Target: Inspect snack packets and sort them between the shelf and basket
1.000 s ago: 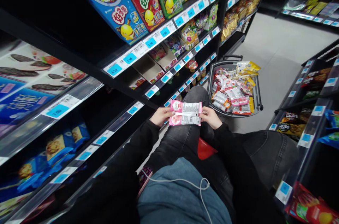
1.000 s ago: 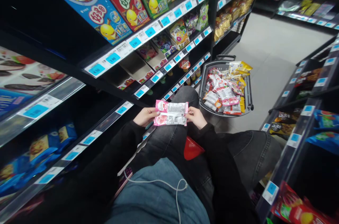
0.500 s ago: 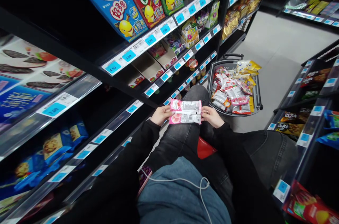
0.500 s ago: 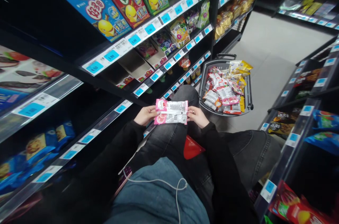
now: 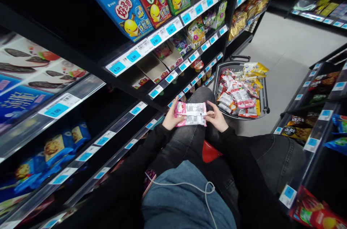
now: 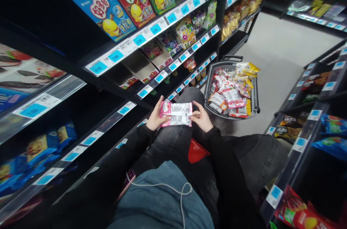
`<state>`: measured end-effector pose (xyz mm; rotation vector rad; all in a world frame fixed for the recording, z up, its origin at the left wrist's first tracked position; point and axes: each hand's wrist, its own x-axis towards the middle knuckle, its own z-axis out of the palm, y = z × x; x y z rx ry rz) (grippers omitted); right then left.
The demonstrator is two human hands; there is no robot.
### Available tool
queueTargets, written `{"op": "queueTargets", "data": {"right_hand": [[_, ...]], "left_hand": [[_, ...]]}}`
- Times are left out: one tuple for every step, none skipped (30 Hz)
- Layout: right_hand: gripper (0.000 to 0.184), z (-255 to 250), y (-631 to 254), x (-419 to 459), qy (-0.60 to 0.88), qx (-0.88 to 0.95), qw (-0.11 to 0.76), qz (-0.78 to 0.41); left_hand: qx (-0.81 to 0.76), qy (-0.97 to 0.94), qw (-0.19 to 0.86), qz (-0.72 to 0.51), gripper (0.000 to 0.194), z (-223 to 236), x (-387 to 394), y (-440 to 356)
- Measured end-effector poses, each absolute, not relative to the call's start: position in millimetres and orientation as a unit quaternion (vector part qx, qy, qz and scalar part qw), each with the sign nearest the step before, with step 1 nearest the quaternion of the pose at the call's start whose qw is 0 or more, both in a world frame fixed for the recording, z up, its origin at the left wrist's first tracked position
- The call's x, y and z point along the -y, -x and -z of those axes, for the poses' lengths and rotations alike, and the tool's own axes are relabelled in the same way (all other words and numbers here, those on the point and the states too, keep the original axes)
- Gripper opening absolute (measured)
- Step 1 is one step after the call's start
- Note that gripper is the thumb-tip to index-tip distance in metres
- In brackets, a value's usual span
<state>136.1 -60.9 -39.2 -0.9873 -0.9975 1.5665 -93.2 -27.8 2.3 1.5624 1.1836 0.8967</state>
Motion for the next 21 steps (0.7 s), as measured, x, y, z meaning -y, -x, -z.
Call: {"op": "queueTargets", "data": {"right_hand": [[0.063, 39.9, -134.9, 61.0, 0.41, 0.416, 0.496, -0.642], [0.056, 40.9, -133.5, 61.1, 0.416, 0.421, 0.496, -0.636], [0.044, 42.1, -131.6, 61.1, 0.424, 0.425, 0.496, -0.627], [0.032, 43.2, -129.4, 61.1, 0.434, 0.427, 0.498, -0.617], [0.022, 44.1, -127.0, 61.1, 0.446, 0.428, 0.504, -0.603], [0.016, 44.6, -124.3, 61.1, 0.457, 0.428, 0.513, -0.588], [0.013, 44.6, -121.6, 61.0, 0.468, 0.428, 0.521, -0.572], [0.012, 44.4, -119.1, 60.8, 0.479, 0.43, 0.527, -0.556], [0.012, 43.9, -116.9, 60.5, 0.489, 0.434, 0.531, -0.539], [0.012, 43.3, -115.0, 60.1, 0.5, 0.44, 0.534, -0.521], [0.013, 42.9, -113.7, 59.6, 0.513, 0.445, 0.535, -0.503], [0.013, 42.8, -112.8, 59.0, 0.526, 0.45, 0.533, -0.486], [0.013, 42.8, -112.3, 58.3, 0.54, 0.453, 0.529, -0.472], [0.013, 43.1, -112.3, 57.6, 0.552, 0.452, 0.525, -0.464], [0.012, 43.4, -112.5, 56.9, 0.561, 0.448, 0.52, -0.463], [0.013, 43.7, -113.1, 56.5, 0.565, 0.442, 0.514, -0.47], [0.013, 43.6, -113.9, 56.2, 0.565, 0.434, 0.508, -0.483], [0.014, 43.3, -114.9, 56.1, 0.564, 0.422, 0.506, -0.498], [0.016, 42.6, -116.0, 56.3, 0.559, 0.404, 0.508, -0.516], [0.019, 41.5, -117.1, 56.7, 0.552, 0.381, 0.512, -0.537], [0.024, 40.2, -118.3, 57.4, 0.543, 0.353, 0.517, -0.56]], "left_hand": [[-0.493, -0.646, 0.461, -0.355, 0.07, -2.0, 26.7, 92.8], [-0.504, -0.654, 0.449, -0.342, 0.054, -1.8, 25.7, 92.6], [-0.516, -0.657, 0.44, -0.33, 0.04, -1.6, 24.8, 92.2], [-0.528, -0.656, 0.432, -0.323, 0.031, -1.5, 24.1, 91.7], [-0.54, -0.652, 0.424, -0.323, 0.026, -1.5, 23.5, 90.9], [-0.55, -0.648, 0.413, -0.327, 0.024, -1.9, 23.0, 89.9], [-0.558, -0.646, 0.403, -0.329, 0.022, -2.6, 22.6, 88.7], [-0.565, -0.646, 0.394, -0.329, 0.02, -3.6, 22.2, 87.3], [-0.571, -0.646, 0.388, -0.326, 0.02, -5.1, 21.8, 85.9], [-0.575, -0.647, 0.384, -0.32, 0.019, -6.7, 21.3, 84.5], [-0.58, -0.648, 0.383, -0.312, 0.02, -8.4, 20.7, 83.2], [-0.585, -0.647, 0.384, -0.302, 0.02, -10.0, 20.0, 82.1], [-0.591, -0.644, 0.387, -0.293, 0.021, -11.4, 19.2, 81.2], [-0.597, -0.64, 0.392, -0.283, 0.022, -12.5, 18.3, 80.6], [-0.603, -0.633, 0.4, -0.274, 0.023, -13.3, 17.4, 80.1], [-0.609, -0.626, 0.408, -0.266, 0.024, -13.8, 16.5, 79.8], [-0.613, -0.619, 0.417, -0.259, 0.025, -14.2, 15.8, 79.6], [-0.617, -0.612, 0.425, -0.254, 0.026, -14.5, 15.3, 79.4], [-0.62, -0.607, 0.428, -0.253, 0.027, -14.8, 15.2, 79.1], [-0.621, -0.604, 0.426, -0.261, 0.027, -15.3, 15.4, 78.7], [-0.622, -0.599, 0.42, -0.28, 0.027, -16.0, 16.1, 78.0]]}}
